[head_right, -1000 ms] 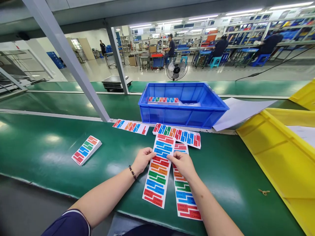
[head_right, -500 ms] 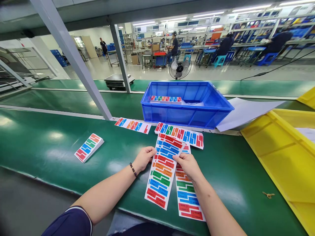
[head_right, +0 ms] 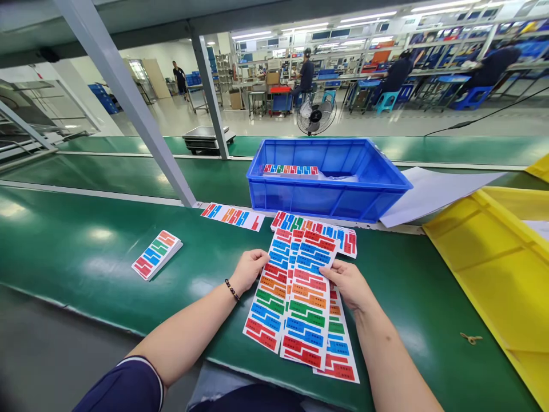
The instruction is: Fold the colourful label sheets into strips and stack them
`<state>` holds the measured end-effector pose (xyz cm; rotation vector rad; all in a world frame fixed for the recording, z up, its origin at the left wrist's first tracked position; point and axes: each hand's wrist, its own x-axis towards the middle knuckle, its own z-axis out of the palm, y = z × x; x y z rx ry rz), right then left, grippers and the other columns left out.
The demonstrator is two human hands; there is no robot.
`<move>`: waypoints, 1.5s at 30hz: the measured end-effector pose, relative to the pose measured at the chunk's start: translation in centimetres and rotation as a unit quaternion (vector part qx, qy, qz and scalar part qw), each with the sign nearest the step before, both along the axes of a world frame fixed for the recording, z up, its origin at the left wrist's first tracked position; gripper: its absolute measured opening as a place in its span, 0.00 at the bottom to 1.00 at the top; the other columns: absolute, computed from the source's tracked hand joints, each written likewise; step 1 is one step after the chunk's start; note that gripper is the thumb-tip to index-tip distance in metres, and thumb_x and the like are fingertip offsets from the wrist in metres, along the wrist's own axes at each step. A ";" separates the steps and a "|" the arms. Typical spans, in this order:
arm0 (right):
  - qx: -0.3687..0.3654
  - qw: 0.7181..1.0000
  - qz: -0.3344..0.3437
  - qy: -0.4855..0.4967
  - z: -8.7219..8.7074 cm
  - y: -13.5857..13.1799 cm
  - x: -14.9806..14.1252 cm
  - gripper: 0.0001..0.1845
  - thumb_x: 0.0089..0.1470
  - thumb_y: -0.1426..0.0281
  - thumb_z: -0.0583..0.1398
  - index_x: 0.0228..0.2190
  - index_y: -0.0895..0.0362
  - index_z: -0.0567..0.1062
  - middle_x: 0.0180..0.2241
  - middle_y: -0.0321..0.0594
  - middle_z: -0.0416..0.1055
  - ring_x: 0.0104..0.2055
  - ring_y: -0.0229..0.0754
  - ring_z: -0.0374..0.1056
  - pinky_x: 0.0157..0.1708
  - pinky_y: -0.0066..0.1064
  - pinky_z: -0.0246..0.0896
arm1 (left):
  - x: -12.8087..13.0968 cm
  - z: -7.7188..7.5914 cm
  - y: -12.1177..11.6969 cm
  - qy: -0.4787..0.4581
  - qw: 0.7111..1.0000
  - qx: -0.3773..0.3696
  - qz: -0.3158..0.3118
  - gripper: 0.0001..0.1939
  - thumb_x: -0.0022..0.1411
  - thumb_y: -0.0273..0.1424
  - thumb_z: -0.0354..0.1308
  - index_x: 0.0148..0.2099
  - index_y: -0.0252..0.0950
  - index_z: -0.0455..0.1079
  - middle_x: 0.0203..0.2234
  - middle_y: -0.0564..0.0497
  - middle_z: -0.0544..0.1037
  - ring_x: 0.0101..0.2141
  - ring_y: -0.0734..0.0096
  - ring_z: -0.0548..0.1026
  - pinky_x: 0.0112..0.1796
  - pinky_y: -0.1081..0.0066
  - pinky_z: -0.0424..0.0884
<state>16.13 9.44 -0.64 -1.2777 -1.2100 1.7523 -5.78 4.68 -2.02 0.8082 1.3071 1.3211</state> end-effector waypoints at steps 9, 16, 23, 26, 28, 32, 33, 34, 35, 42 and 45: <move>-0.034 0.999 0.010 0.002 0.5 0.5 1.4 0.20 0.21 0.61 0.71 0.21 0.59 0.78 0.23 0.45 0.78 0.30 0.54 0.74 0.39 0.46 0.66 | -0.1 0.5 0.0 0.000 1.000 0.002 0.023 0.10 0.40 0.33 0.59 0.17 0.33 0.63 0.12 0.59 0.63 0.17 0.82 0.59 0.22 0.77 0.57; -0.026 1.000 0.007 0.003 0.4 0.9 2.1 0.19 0.23 0.64 0.71 0.23 0.58 0.79 0.25 0.44 0.78 0.32 0.53 0.74 0.40 0.44 0.66 | -0.2 0.2 0.1 -0.023 0.999 -0.004 0.030 0.11 0.39 0.35 0.60 0.18 0.33 0.63 0.12 0.59 0.64 0.16 0.81 0.61 0.22 0.77 0.59; 0.002 0.999 0.047 -0.027 0.7 1.0 2.5 0.13 0.29 0.67 0.67 0.23 0.59 0.77 0.23 0.42 0.77 0.28 0.49 0.74 0.36 0.42 0.67 | -0.2 0.2 0.0 -0.035 0.999 0.003 0.029 0.13 0.39 0.37 0.61 0.20 0.33 0.64 0.13 0.57 0.68 0.17 0.79 0.65 0.23 0.76 0.62; 0.060 0.995 0.045 -0.061 0.6 1.2 2.6 0.12 0.30 0.69 0.64 0.25 0.60 0.75 0.22 0.40 0.76 0.27 0.46 0.72 0.34 0.40 0.66 | -0.3 0.5 -0.1 -0.025 0.999 0.007 0.037 0.14 0.39 0.38 0.62 0.20 0.33 0.65 0.14 0.57 0.68 0.17 0.78 0.65 0.23 0.76 0.62; 0.113 0.988 0.002 -0.104 0.6 1.2 2.3 0.12 0.30 0.71 0.64 0.25 0.59 0.74 0.22 0.39 0.74 0.28 0.44 0.71 0.32 0.37 0.65 | -0.2 0.5 -0.4 -0.015 0.999 0.008 0.034 0.15 0.38 0.39 0.62 0.21 0.33 0.66 0.15 0.56 0.70 0.19 0.77 0.67 0.24 0.75 0.64; 0.170 0.973 -0.084 -0.134 0.4 0.3 0.8 0.09 0.35 0.68 0.63 0.25 0.57 0.73 0.26 0.36 0.72 0.30 0.39 0.67 0.32 0.30 0.61 | -0.1 0.0 -0.9 0.020 1.000 -0.017 0.010 0.19 0.38 0.44 0.63 0.25 0.33 0.69 0.19 0.53 0.74 0.22 0.69 0.72 0.26 0.72 0.68; 0.173 0.972 -0.080 -0.135 0.3 0.1 0.2 0.07 0.35 0.68 0.64 0.22 0.57 0.73 0.23 0.35 0.71 0.28 0.37 0.66 0.30 0.29 0.60 | -0.1 -0.3 -0.9 0.024 0.999 -0.029 0.002 0.20 0.37 0.46 0.63 0.26 0.34 0.69 0.19 0.53 0.75 0.23 0.68 0.72 0.25 0.72 0.69; 0.170 0.975 -0.064 -0.131 0.1 0.0 -0.5 0.07 0.35 0.67 0.65 0.19 0.58 0.73 0.20 0.33 0.70 0.25 0.36 0.64 0.27 0.27 0.59 | -0.2 -0.6 -0.9 0.025 0.999 -0.043 -0.010 0.21 0.37 0.47 0.63 0.27 0.34 0.70 0.20 0.53 0.75 0.23 0.67 0.73 0.25 0.71 0.69; 0.163 0.978 -0.041 -0.123 -0.1 -0.2 -1.1 0.09 0.34 0.66 0.65 0.17 0.58 0.73 0.16 0.32 0.68 0.22 0.35 0.63 0.24 0.26 0.58 | -0.3 -0.8 -0.9 0.026 0.998 -0.057 -0.024 0.22 0.36 0.47 0.63 0.29 0.35 0.70 0.20 0.53 0.75 0.23 0.66 0.73 0.24 0.71 0.69; 0.133 0.989 0.008 -0.070 -1.0 -1.0 -2.6 0.16 0.31 0.61 0.67 0.12 0.59 0.70 0.13 0.28 0.62 0.17 0.29 0.55 0.18 0.23 0.50 | -0.7 -1.4 -0.7 0.028 0.984 -0.146 -0.098 0.26 0.34 0.50 0.64 0.34 0.39 0.67 0.24 0.53 0.77 0.24 0.60 0.74 0.19 0.69 0.70; 0.131 0.989 0.011 -0.063 -1.1 -0.9 -2.3 0.15 0.32 0.63 0.67 0.12 0.59 0.69 0.13 0.27 0.61 0.17 0.28 0.53 0.18 0.22 0.48 | -0.6 -1.2 -0.5 0.002 0.982 -0.165 -0.088 0.28 0.31 0.50 0.66 0.34 0.40 0.66 0.25 0.53 0.77 0.26 0.59 0.75 0.19 0.69 0.71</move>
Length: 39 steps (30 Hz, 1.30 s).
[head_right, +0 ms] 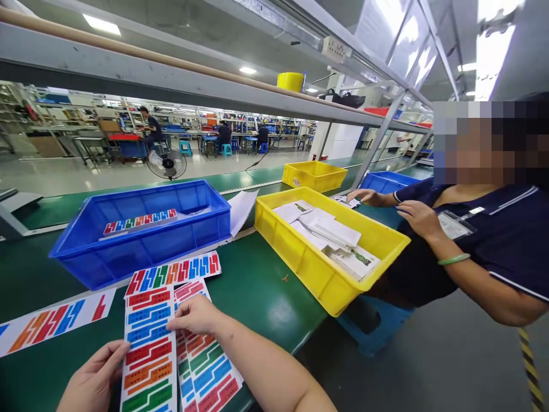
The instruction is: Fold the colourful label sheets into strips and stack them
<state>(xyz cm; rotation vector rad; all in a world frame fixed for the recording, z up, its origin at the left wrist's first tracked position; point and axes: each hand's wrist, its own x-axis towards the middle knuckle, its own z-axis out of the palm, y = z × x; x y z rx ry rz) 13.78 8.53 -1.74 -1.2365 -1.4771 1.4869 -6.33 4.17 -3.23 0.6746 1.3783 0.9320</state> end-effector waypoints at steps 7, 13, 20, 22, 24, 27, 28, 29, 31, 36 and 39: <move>-0.009 1.000 0.009 -0.010 -0.2 0.2 0.3 0.12 0.35 0.71 0.65 0.11 0.59 0.67 0.11 0.25 0.58 0.17 0.28 0.53 0.18 0.22 0.47 | 0.2 0.5 0.3 -0.046 0.998 -0.037 0.031 0.31 0.24 0.46 0.69 0.32 0.38 0.65 0.25 0.53 0.76 0.25 0.59 0.75 0.20 0.69 0.72; -0.036 0.999 0.028 0.008 -0.1 0.4 0.8 0.09 0.40 0.70 0.61 0.14 0.59 0.68 0.12 0.27 0.62 0.16 0.30 0.58 0.18 0.22 0.51 | 0.0 0.9 0.2 -0.040 0.997 -0.059 0.038 0.30 0.25 0.46 0.69 0.33 0.41 0.65 0.23 0.54 0.76 0.24 0.58 0.75 0.19 0.67 0.72; -0.048 0.998 0.009 0.040 0.9 1.4 3.0 0.14 0.38 0.62 0.63 0.17 0.59 0.69 0.14 0.28 0.63 0.16 0.29 0.58 0.19 0.24 0.54 | -0.2 1.2 0.4 0.020 0.998 -0.006 0.053 0.30 0.26 0.49 0.67 0.33 0.40 0.66 0.21 0.54 0.75 0.24 0.59 0.74 0.20 0.68 0.71; -0.048 0.998 0.005 0.041 1.4 1.4 3.7 0.15 0.36 0.61 0.64 0.18 0.60 0.71 0.15 0.29 0.64 0.16 0.29 0.57 0.19 0.24 0.53 | -0.2 0.9 0.4 0.046 0.997 0.034 0.054 0.27 0.29 0.48 0.66 0.31 0.38 0.67 0.20 0.54 0.75 0.25 0.62 0.74 0.23 0.69 0.71; -0.048 0.998 0.007 0.040 1.9 1.2 4.3 0.15 0.33 0.60 0.65 0.20 0.60 0.72 0.15 0.29 0.64 0.17 0.29 0.56 0.19 0.24 0.51 | 0.0 0.7 0.3 0.044 0.994 0.082 0.054 0.23 0.33 0.47 0.66 0.28 0.36 0.67 0.21 0.54 0.75 0.25 0.67 0.73 0.27 0.71 0.70; -0.046 0.998 0.010 0.034 2.4 1.3 4.8 0.16 0.32 0.60 0.65 0.19 0.59 0.71 0.14 0.27 0.62 0.16 0.28 0.53 0.18 0.23 0.48 | 0.3 0.5 0.3 0.046 0.984 0.157 0.068 0.20 0.37 0.45 0.64 0.25 0.34 0.68 0.19 0.54 0.73 0.23 0.72 0.70 0.27 0.73 0.68; -0.046 0.998 0.011 0.031 2.4 1.4 4.9 0.16 0.33 0.60 0.65 0.17 0.59 0.69 0.13 0.27 0.60 0.16 0.28 0.53 0.18 0.23 0.47 | 0.4 0.5 0.3 0.044 0.981 0.171 0.074 0.19 0.39 0.45 0.63 0.24 0.34 0.67 0.18 0.54 0.72 0.22 0.73 0.69 0.26 0.74 0.67; -0.047 0.998 0.015 0.025 2.4 1.5 5.0 0.17 0.33 0.60 0.65 0.15 0.58 0.66 0.12 0.26 0.58 0.15 0.28 0.52 0.18 0.24 0.46 | 0.5 0.5 0.4 0.042 0.980 0.178 0.077 0.19 0.39 0.45 0.63 0.23 0.33 0.67 0.18 0.54 0.71 0.21 0.74 0.68 0.26 0.75 0.66; -0.048 0.998 0.025 0.011 2.3 1.7 5.0 0.18 0.34 0.59 0.65 0.14 0.57 0.64 0.11 0.26 0.57 0.14 0.28 0.51 0.17 0.24 0.44 | 0.6 0.7 0.5 0.047 0.977 0.186 0.092 0.18 0.40 0.44 0.62 0.22 0.33 0.66 0.16 0.56 0.69 0.19 0.77 0.65 0.23 0.76 0.63; -0.047 0.997 0.032 -0.048 1.7 1.8 5.0 0.17 0.34 0.60 0.64 0.14 0.56 0.64 0.11 0.27 0.58 0.14 0.30 0.53 0.17 0.25 0.46 | 0.9 1.4 0.3 0.017 0.977 0.182 0.110 0.18 0.39 0.43 0.62 0.21 0.34 0.63 0.14 0.58 0.66 0.16 0.80 0.62 0.20 0.78 0.59; -0.001 0.991 -0.022 -0.135 1.2 2.0 4.9 0.14 0.33 0.61 0.64 0.16 0.55 0.65 0.12 0.29 0.61 0.16 0.33 0.57 0.18 0.27 0.51 | 0.9 1.6 0.1 -0.006 0.978 0.181 0.107 0.19 0.39 0.44 0.63 0.21 0.34 0.62 0.15 0.58 0.67 0.17 0.79 0.64 0.21 0.77 0.61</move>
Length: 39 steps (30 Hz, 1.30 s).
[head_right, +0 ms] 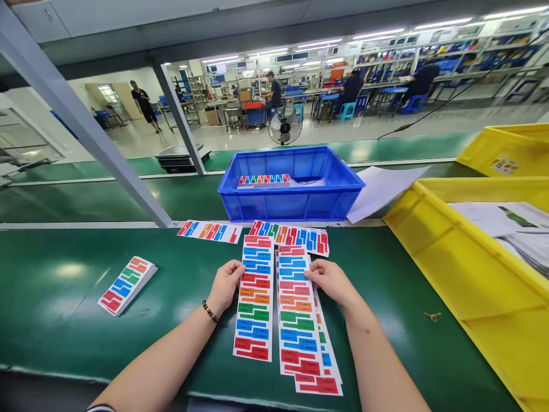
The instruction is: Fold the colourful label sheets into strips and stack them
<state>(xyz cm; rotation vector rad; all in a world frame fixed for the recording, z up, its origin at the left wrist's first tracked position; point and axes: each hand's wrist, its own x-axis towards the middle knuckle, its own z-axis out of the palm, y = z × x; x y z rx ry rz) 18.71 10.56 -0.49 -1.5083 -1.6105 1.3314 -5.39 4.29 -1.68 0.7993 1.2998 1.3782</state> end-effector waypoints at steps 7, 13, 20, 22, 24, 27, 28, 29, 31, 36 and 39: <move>-0.035 0.992 0.088 0.084 0.4 -1.3 -2.3 0.18 0.40 0.54 0.59 0.23 0.57 0.69 0.18 0.36 0.70 0.19 0.35 0.64 0.21 0.27 0.58 | 0.8 -0.7 -0.3 -0.050 0.995 -0.042 -0.077 0.22 0.36 0.45 0.64 0.23 0.35 0.60 0.15 0.58 0.66 0.16 0.80 0.64 0.19 0.77 0.61; -0.090 0.982 0.132 0.101 0.3 -1.9 -2.7 0.19 0.40 0.60 0.60 0.33 0.58 0.69 0.12 0.27 0.63 0.15 0.34 0.62 0.18 0.26 0.55 | 1.9 -1.4 -0.8 0.039 0.972 -0.085 -0.217 0.20 0.42 0.45 0.60 0.28 0.35 0.61 0.17 0.55 0.68 0.15 0.75 0.68 0.14 0.77 0.60; 0.161 0.962 -0.023 -0.220 -0.7 -0.1 -0.4 0.12 0.46 0.63 0.55 0.33 0.55 0.72 0.23 0.37 0.70 0.26 0.42 0.68 0.25 0.31 0.60 | 1.0 -1.1 -1.0 0.291 0.937 0.082 -0.177 0.14 0.51 0.32 0.55 0.42 0.37 0.68 0.32 0.47 0.74 0.31 0.69 0.72 0.34 0.69 0.69; 0.243 0.920 -0.058 -0.302 -0.6 0.7 -0.1 0.14 0.49 0.65 0.52 0.35 0.55 0.73 0.36 0.44 0.72 0.36 0.46 0.69 0.32 0.34 0.63 | 0.9 -0.9 -1.3 0.382 0.881 0.156 -0.230 0.19 0.52 0.34 0.55 0.48 0.39 0.67 0.45 0.43 0.72 0.45 0.60 0.68 0.47 0.60 0.64; 0.280 0.882 -0.035 -0.378 -0.3 1.6 0.1 0.17 0.50 0.69 0.50 0.39 0.57 0.73 0.47 0.49 0.67 0.48 0.50 0.64 0.41 0.38 0.61 | 1.0 -0.7 -1.7 0.458 0.812 0.199 -0.304 0.27 0.52 0.40 0.56 0.55 0.42 0.61 0.56 0.43 0.62 0.56 0.51 0.55 0.55 0.50 0.49; 0.281 0.848 0.066 -0.445 0.3 3.2 0.1 0.20 0.48 0.72 0.53 0.44 0.61 0.71 0.50 0.51 0.65 0.52 0.52 0.60 0.48 0.40 0.56 | 1.6 -0.8 -2.3 0.512 0.728 0.211 -0.404 0.33 0.51 0.49 0.54 0.58 0.44 0.57 0.60 0.43 0.52 0.60 0.46 0.45 0.54 0.42 0.37; 0.277 0.843 0.094 -0.451 0.5 3.7 0.1 0.19 0.48 0.72 0.54 0.43 0.61 0.72 0.48 0.51 0.67 0.50 0.51 0.63 0.47 0.39 0.57 | 1.8 -0.9 -2.4 0.517 0.712 0.214 -0.423 0.33 0.51 0.49 0.54 0.58 0.44 0.57 0.60 0.42 0.53 0.60 0.45 0.45 0.54 0.42 0.36; 0.273 0.841 0.112 -0.453 0.8 4.2 0.2 0.18 0.48 0.72 0.54 0.41 0.60 0.73 0.46 0.50 0.70 0.47 0.50 0.65 0.45 0.38 0.59 | 1.9 -1.0 -2.5 0.520 0.703 0.219 -0.433 0.32 0.52 0.49 0.53 0.57 0.43 0.58 0.60 0.42 0.53 0.60 0.46 0.45 0.54 0.42 0.37; 0.267 0.838 0.131 -0.458 1.3 5.0 0.2 0.14 0.48 0.72 0.54 0.36 0.59 0.76 0.41 0.49 0.73 0.42 0.49 0.69 0.38 0.36 0.62 | 2.0 -1.2 -2.6 0.520 0.702 0.224 -0.432 0.31 0.52 0.48 0.54 0.56 0.43 0.60 0.59 0.42 0.55 0.59 0.46 0.46 0.54 0.43 0.38; 0.281 0.825 0.150 -0.467 2.0 6.0 0.2 0.11 0.47 0.72 0.54 0.26 0.56 0.77 0.32 0.46 0.77 0.34 0.47 0.72 0.29 0.31 0.63 | 1.6 -0.9 -2.6 0.505 0.711 0.232 -0.429 0.29 0.52 0.47 0.54 0.54 0.43 0.63 0.58 0.42 0.58 0.58 0.44 0.49 0.54 0.43 0.40; 0.308 0.819 0.130 -0.466 2.1 6.2 0.3 0.11 0.47 0.73 0.54 0.25 0.56 0.76 0.27 0.45 0.77 0.27 0.46 0.72 0.24 0.30 0.62 | 1.5 -0.8 -2.7 0.489 0.719 0.229 -0.437 0.29 0.51 0.47 0.55 0.54 0.41 0.63 0.58 0.41 0.58 0.59 0.44 0.48 0.54 0.43 0.38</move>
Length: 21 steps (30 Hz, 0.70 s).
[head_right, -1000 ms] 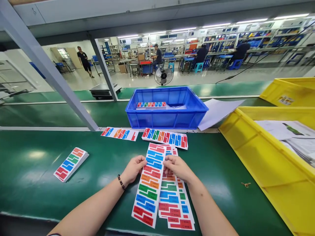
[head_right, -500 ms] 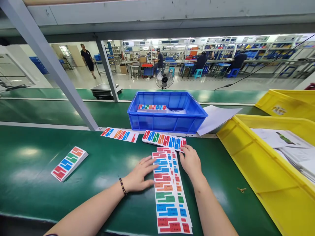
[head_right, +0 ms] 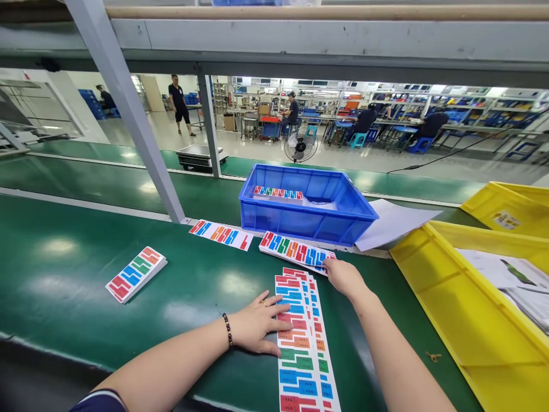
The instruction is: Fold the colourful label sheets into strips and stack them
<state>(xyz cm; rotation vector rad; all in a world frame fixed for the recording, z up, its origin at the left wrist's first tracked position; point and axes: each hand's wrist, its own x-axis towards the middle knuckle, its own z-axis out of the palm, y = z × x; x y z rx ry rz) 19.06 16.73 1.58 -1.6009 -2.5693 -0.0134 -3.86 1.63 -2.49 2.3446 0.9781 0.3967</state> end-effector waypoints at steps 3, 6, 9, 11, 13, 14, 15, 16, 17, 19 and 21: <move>0.060 0.998 -0.010 0.030 -0.1 -0.3 0.4 0.14 0.48 0.74 0.51 0.30 0.56 0.76 0.30 0.45 0.77 0.30 0.47 0.72 0.26 0.32 0.64 | 0.1 -0.3 0.3 -0.059 0.997 -0.044 0.028 0.25 0.53 0.46 0.53 0.52 0.42 0.65 0.56 0.44 0.62 0.59 0.48 0.48 0.56 0.46 0.38; 0.131 0.988 0.009 0.082 -0.2 -1.4 0.6 0.17 0.50 0.77 0.47 0.35 0.57 0.74 0.37 0.46 0.75 0.39 0.46 0.71 0.37 0.35 0.66 | 0.0 -0.8 1.3 -0.238 0.947 -0.172 0.130 0.25 0.57 0.48 0.46 0.47 0.37 0.69 0.50 0.42 0.69 0.55 0.55 0.60 0.55 0.53 0.49; 0.230 0.944 0.145 0.185 -0.3 -3.6 0.2 0.15 0.52 0.77 0.49 0.34 0.55 0.74 0.36 0.45 0.74 0.40 0.45 0.69 0.40 0.37 0.66 | -0.9 -1.1 2.7 -0.459 0.764 -0.393 0.225 0.35 0.56 0.55 0.38 0.44 0.29 0.68 0.42 0.36 0.74 0.42 0.57 0.73 0.44 0.57 0.66; 0.281 0.902 0.237 0.228 -0.4 -5.4 -0.2 0.13 0.52 0.76 0.52 0.35 0.54 0.73 0.37 0.45 0.73 0.41 0.46 0.68 0.38 0.38 0.67 | -1.9 -1.0 3.5 -0.536 0.635 -0.511 0.221 0.42 0.54 0.58 0.31 0.43 0.26 0.67 0.36 0.34 0.76 0.34 0.57 0.76 0.33 0.62 0.71; 0.305 0.883 0.277 0.226 -0.5 -7.0 -0.6 0.13 0.51 0.77 0.54 0.38 0.52 0.73 0.39 0.45 0.71 0.43 0.47 0.66 0.36 0.38 0.67 | -2.8 -0.8 4.0 -0.566 0.562 -0.574 0.186 0.46 0.52 0.60 0.27 0.41 0.22 0.67 0.31 0.33 0.77 0.29 0.57 0.77 0.25 0.66 0.71; 0.315 0.878 0.284 0.222 -0.6 -7.7 -0.7 0.14 0.51 0.77 0.55 0.38 0.51 0.72 0.39 0.45 0.70 0.43 0.47 0.65 0.36 0.37 0.67 | -3.1 -0.7 4.1 -0.571 0.543 -0.592 0.171 0.47 0.52 0.60 0.26 0.41 0.21 0.67 0.29 0.33 0.77 0.27 0.57 0.77 0.23 0.67 0.70; 0.324 0.875 0.285 0.219 -0.6 -8.2 -0.7 0.14 0.51 0.77 0.55 0.39 0.51 0.73 0.40 0.45 0.69 0.43 0.48 0.64 0.35 0.37 0.67 | -3.3 -0.7 4.1 -0.574 0.531 -0.603 0.156 0.48 0.52 0.60 0.25 0.41 0.21 0.67 0.28 0.32 0.77 0.26 0.57 0.77 0.22 0.68 0.70; 0.333 0.875 0.276 0.218 -0.7 -8.6 -0.7 0.14 0.51 0.77 0.55 0.38 0.50 0.73 0.40 0.45 0.68 0.43 0.47 0.64 0.35 0.37 0.67 | -3.5 -0.7 4.1 -0.574 0.525 -0.611 0.144 0.47 0.52 0.60 0.26 0.41 0.21 0.66 0.27 0.32 0.77 0.26 0.56 0.77 0.21 0.68 0.69; 0.344 0.875 0.260 0.219 -0.8 -8.9 -0.6 0.14 0.50 0.77 0.56 0.37 0.50 0.73 0.40 0.45 0.67 0.42 0.47 0.64 0.35 0.37 0.67 | -3.5 -0.7 4.1 -0.573 0.524 -0.616 0.136 0.47 0.52 0.60 0.26 0.41 0.21 0.66 0.27 0.32 0.77 0.26 0.56 0.77 0.20 0.68 0.69; 0.360 0.878 0.219 0.225 -1.0 -9.2 -0.2 0.12 0.50 0.77 0.56 0.34 0.50 0.75 0.38 0.44 0.66 0.39 0.45 0.64 0.33 0.36 0.67 | -3.5 -1.0 4.1 -0.578 0.525 -0.611 0.132 0.45 0.51 0.60 0.29 0.43 0.24 0.64 0.27 0.32 0.77 0.25 0.55 0.77 0.19 0.68 0.69; 0.363 0.881 0.196 0.231 -1.4 -9.3 0.4 0.12 0.50 0.77 0.56 0.32 0.51 0.76 0.37 0.44 0.66 0.35 0.42 0.65 0.29 0.32 0.67 | -3.4 -1.3 4.1 -0.594 0.527 -0.591 0.142 0.43 0.50 0.61 0.31 0.46 0.28 0.62 0.29 0.33 0.77 0.25 0.55 0.77 0.19 0.69 0.69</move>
